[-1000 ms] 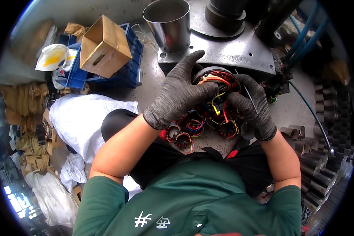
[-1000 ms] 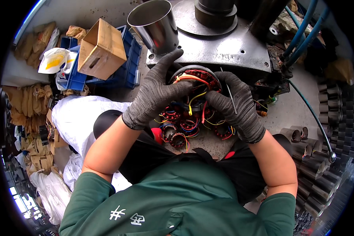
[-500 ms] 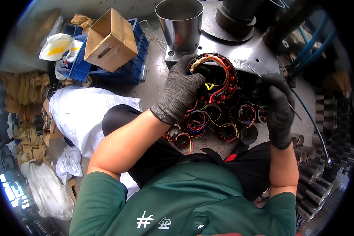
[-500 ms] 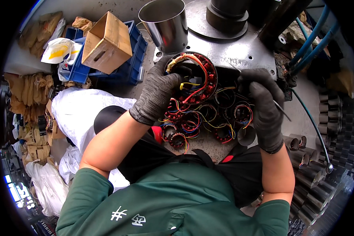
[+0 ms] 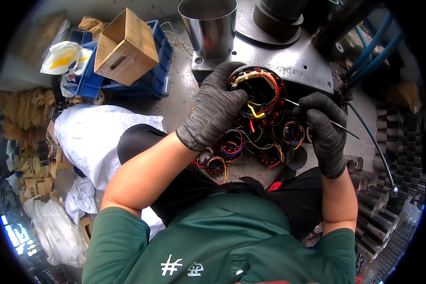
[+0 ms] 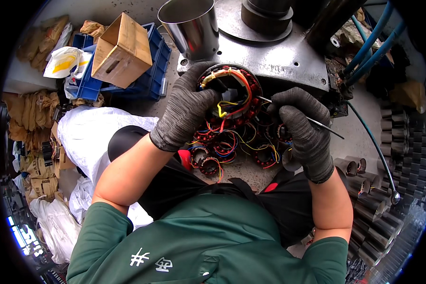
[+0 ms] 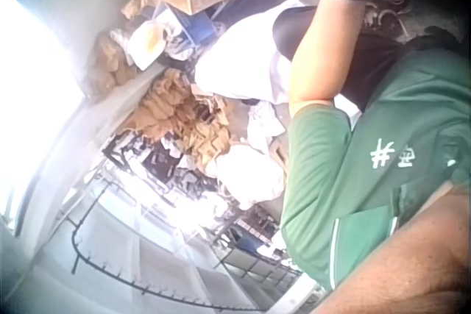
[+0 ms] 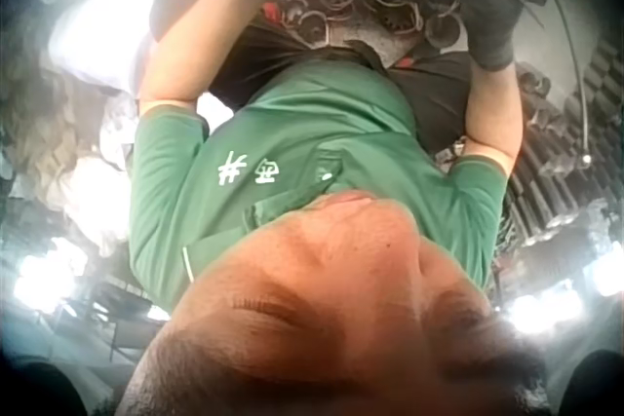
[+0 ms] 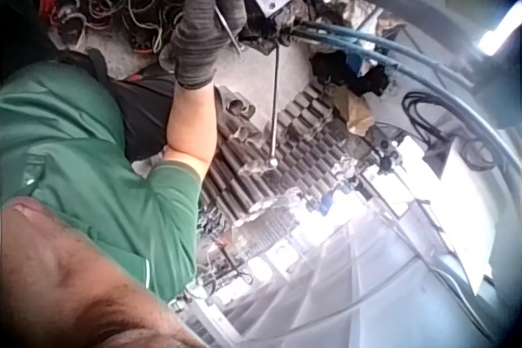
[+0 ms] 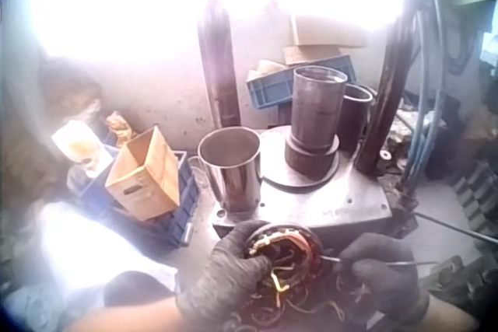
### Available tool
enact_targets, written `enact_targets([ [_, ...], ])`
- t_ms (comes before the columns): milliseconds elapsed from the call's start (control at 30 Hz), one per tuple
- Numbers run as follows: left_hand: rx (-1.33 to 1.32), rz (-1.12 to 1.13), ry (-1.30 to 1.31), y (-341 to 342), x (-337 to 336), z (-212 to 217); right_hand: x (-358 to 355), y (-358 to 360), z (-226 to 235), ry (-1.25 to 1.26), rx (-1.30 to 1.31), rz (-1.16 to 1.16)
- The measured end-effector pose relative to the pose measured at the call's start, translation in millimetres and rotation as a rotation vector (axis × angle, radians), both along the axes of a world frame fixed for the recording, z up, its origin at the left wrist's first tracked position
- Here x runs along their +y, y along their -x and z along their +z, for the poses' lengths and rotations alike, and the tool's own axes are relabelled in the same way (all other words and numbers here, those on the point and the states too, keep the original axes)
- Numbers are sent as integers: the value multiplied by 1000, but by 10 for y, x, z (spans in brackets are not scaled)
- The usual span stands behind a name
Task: The person organizes colored wires on a motor stator using a thin metal tool, places the stator and a metal cylinder into a hydraulic press to assemble them, and then wipes the finished part with a cloth.
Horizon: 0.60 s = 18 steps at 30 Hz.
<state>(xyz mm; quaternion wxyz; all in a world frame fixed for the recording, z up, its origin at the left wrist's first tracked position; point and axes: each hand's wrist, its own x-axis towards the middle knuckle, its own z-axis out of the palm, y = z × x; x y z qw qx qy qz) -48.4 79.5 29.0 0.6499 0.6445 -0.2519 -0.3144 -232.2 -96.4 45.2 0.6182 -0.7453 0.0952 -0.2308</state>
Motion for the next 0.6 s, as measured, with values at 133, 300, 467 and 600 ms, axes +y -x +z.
enact_targets([
  [133, 12, -24, -62, 46, 6, 83, 125, -38, 71, -3, 39, -48],
  [300, -140, -56, -59, 36, -19, -47, 300, -199, 8, 962, 21, -41],
  [467, -357, -80, -222, 38, -45, -81, 341, -246, -19, 1076, 135, 32],
  [600, -207, -92, -161, -35, -11, -91, 194, -100, 41, 689, 29, -2],
])
